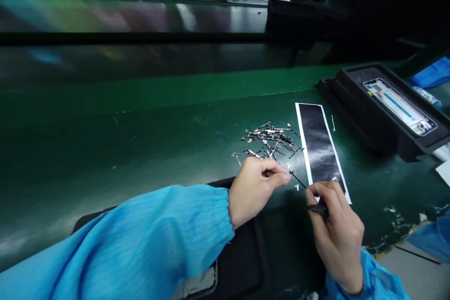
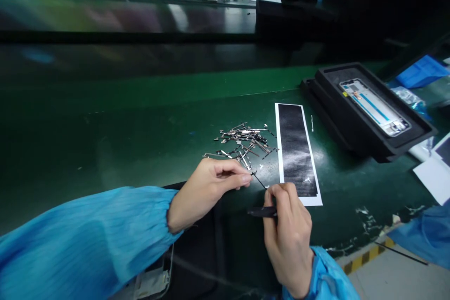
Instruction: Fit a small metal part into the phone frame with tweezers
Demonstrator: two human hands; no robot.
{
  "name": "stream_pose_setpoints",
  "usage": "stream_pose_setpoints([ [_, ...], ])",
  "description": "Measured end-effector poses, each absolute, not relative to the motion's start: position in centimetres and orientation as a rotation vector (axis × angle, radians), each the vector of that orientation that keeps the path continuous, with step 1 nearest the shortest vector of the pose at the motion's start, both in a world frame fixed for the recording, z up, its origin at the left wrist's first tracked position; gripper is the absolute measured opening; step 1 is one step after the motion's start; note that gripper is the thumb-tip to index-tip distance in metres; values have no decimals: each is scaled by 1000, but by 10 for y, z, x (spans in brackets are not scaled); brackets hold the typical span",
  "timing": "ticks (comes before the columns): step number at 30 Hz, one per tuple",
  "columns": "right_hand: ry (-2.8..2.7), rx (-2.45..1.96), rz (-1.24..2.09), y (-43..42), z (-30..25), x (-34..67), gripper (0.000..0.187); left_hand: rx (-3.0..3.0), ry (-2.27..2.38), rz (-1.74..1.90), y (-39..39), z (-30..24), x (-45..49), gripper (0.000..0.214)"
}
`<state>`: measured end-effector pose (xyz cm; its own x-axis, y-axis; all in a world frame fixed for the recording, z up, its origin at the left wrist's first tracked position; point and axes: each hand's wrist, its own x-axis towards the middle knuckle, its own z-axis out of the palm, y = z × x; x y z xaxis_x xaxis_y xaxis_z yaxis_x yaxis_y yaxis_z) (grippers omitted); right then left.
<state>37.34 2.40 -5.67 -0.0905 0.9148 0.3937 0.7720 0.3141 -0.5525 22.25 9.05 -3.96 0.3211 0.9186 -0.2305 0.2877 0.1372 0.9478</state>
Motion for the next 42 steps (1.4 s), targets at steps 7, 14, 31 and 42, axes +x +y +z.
stream_pose_setpoints([
  [7, -1754, -1563, 535, 20, -51, 380, 10, 1890, 1295, 728, 92, -45, 213, 20],
  [14, -1786, -1458, 956, 21, -29, 364, 15, 2313, 1024, 648, 68, -15, 191, 18],
  [31, -1747, -1296, 1192, 16, -33, 305, 10, 1808, 1148, 609, 35, -13, 118, 15],
  [42, -1860, -1336, 1140, 16, -30, 283, 10, 2265, 1172, 655, 22, -16, 91, 20],
])
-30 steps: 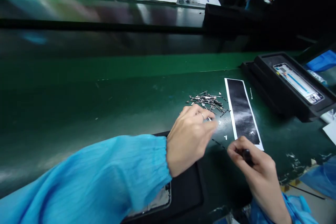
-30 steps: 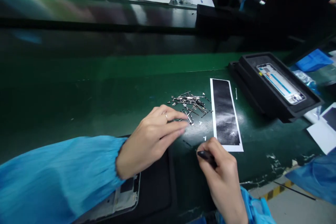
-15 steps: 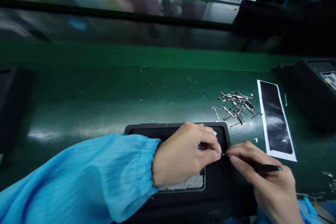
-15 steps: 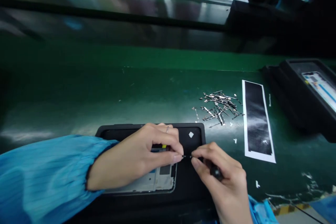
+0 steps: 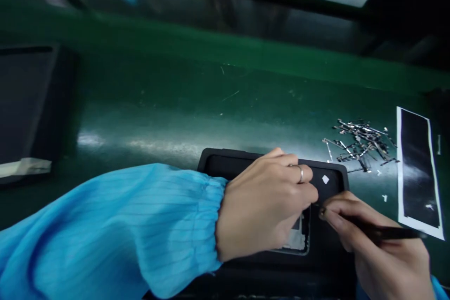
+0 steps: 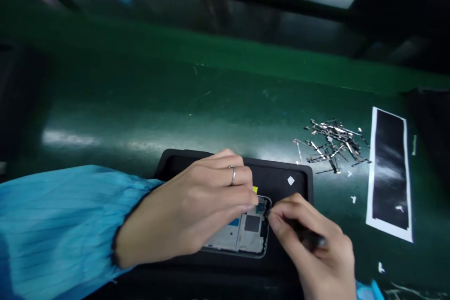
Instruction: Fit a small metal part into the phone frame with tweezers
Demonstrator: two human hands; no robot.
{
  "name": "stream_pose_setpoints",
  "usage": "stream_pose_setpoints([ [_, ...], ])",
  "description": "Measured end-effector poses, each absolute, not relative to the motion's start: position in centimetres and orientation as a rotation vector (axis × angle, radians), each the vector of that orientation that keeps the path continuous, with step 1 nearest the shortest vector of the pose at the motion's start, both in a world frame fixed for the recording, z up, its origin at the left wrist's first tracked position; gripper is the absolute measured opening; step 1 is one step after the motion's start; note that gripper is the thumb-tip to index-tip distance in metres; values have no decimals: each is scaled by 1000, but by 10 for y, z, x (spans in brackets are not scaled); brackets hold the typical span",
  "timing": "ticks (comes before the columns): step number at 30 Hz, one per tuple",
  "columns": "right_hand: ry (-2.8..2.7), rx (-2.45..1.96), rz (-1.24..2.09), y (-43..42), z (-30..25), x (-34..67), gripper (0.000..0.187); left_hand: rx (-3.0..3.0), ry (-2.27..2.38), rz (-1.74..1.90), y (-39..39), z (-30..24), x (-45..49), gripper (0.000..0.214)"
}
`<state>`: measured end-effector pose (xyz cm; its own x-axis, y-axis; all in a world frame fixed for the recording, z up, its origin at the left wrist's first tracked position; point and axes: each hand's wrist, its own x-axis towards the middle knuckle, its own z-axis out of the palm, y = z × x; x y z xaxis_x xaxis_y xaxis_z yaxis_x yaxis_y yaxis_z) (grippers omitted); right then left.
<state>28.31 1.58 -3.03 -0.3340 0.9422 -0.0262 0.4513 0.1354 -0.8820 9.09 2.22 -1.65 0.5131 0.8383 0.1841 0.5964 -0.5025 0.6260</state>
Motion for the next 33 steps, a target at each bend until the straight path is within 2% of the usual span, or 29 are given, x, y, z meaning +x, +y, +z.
stream_pose_setpoints([
  [4, -2172, -1388, 559, 2, -32, 282, 13, 2059, 1292, 643, 19, -26, 87, 16],
  [7, -2320, -1398, 366, -10, -37, 290, 14, 2035, 1345, 633, 14, -37, 87, 16],
  [15, -2706, -912, 198, -17, -52, 298, 24, 2137, 1503, 645, 3, -50, 94, 26],
  [20, -2650, -977, 97, -24, -53, 278, 31, 2140, 1522, 735, -1, -53, 94, 31],
  [24, -2697, -885, 93, -25, -54, 272, 26, 2108, 1529, 787, -2, -56, 94, 30],
  [33, -2736, -872, 127, -23, -54, 274, 31, 2161, 1505, 838, -4, -58, 95, 24],
])
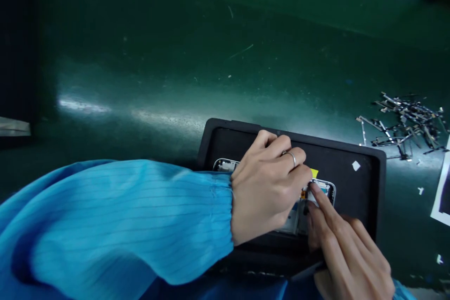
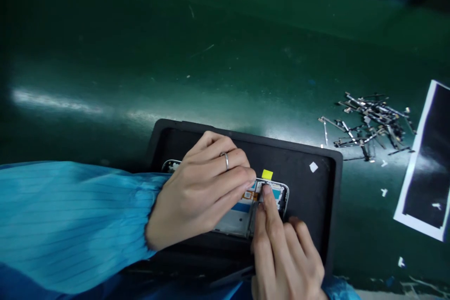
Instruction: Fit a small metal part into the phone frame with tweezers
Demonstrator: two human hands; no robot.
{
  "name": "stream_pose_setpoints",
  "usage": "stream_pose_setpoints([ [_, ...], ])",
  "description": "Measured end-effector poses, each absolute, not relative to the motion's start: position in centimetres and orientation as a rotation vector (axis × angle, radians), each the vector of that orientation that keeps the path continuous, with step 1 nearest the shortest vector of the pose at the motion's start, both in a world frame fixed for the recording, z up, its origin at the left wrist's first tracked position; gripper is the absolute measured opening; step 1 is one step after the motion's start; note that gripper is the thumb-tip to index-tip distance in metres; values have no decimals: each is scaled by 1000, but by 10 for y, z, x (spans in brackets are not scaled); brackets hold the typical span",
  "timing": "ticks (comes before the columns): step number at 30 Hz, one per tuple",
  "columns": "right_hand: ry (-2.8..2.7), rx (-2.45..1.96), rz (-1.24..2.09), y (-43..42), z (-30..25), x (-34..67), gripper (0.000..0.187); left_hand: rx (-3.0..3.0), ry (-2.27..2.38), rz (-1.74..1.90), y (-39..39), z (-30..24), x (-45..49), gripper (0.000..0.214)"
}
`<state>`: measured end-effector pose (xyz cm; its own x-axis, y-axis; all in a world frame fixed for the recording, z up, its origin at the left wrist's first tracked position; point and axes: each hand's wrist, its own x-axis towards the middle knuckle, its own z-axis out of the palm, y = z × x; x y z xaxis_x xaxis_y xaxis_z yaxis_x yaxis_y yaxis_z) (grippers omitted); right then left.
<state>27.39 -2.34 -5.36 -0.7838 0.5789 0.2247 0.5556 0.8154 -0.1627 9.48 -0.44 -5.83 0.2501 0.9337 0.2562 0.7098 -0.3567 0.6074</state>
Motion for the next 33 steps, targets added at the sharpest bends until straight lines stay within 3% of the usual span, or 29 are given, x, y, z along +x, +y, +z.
stream_pose_setpoints([
  [13, -2785, -799, 16, -24, -54, 273, 31, 2287, 1496, 816, -3, -59, 94, 25],
  [22, -2865, -720, 65, -26, -56, 283, 47, 2355, 1520, 859, -4, -60, 98, 29],
  [33, -2702, -833, 71, -26, -56, 272, 32, 2380, 1491, 908, -2, -62, 99, 30],
])
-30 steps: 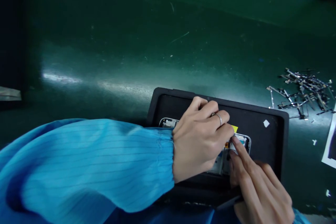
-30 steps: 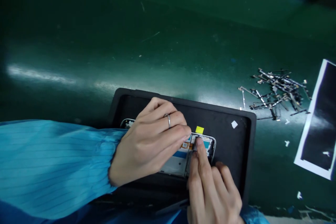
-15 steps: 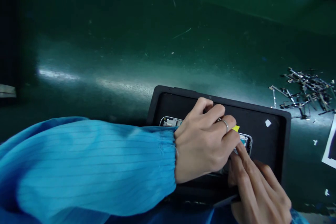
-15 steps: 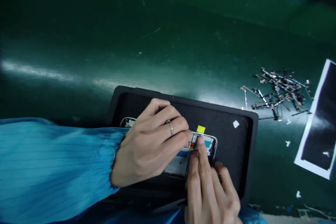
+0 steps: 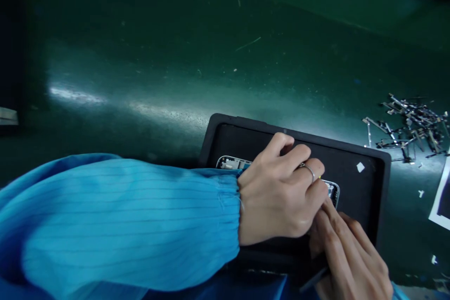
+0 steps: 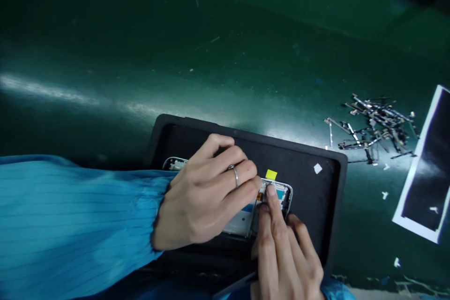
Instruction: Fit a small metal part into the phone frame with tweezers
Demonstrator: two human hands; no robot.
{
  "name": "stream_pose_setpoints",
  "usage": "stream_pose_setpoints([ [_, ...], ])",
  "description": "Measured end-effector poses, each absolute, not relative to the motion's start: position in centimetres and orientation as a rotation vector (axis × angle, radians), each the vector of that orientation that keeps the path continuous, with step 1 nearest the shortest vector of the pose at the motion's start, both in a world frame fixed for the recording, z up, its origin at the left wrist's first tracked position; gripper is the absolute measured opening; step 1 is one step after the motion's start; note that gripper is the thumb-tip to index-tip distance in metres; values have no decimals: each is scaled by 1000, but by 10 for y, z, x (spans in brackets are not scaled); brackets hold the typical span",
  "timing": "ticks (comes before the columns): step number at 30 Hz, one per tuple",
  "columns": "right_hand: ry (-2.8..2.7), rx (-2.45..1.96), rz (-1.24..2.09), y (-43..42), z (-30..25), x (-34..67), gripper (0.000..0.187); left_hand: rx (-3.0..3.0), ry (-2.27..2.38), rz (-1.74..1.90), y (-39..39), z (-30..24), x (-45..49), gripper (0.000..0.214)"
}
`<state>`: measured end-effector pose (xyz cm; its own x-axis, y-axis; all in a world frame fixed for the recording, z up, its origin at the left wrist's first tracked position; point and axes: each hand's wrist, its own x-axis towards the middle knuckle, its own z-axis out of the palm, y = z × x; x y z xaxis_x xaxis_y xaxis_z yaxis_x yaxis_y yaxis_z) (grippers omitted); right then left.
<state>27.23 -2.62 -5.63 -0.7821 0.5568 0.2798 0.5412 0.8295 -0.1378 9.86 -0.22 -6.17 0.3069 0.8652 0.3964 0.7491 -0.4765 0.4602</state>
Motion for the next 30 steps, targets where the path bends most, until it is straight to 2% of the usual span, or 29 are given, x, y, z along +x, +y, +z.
stream_pose_setpoints([
  [5, -2663, -900, 38, -29, -56, 269, 29, 2425, 1470, 1053, -3, -66, 99, 34],
  [8, -2692, -848, 35, -29, -58, 270, 29, 2414, 1479, 920, -4, -63, 97, 34],
  [14, -2730, -879, 135, -32, -61, 276, 49, 2439, 1463, 884, -4, -60, 96, 34],
  [18, -2725, -868, 119, -34, -60, 278, 53, 2435, 1450, 911, -3, -60, 97, 33],
  [25, -2862, -764, -24, -29, -56, 278, 37, 2467, 1460, 918, -3, -60, 97, 32],
  [30, -2861, -734, -19, -28, -55, 279, 35, 2460, 1433, 925, -1, -61, 97, 32],
])
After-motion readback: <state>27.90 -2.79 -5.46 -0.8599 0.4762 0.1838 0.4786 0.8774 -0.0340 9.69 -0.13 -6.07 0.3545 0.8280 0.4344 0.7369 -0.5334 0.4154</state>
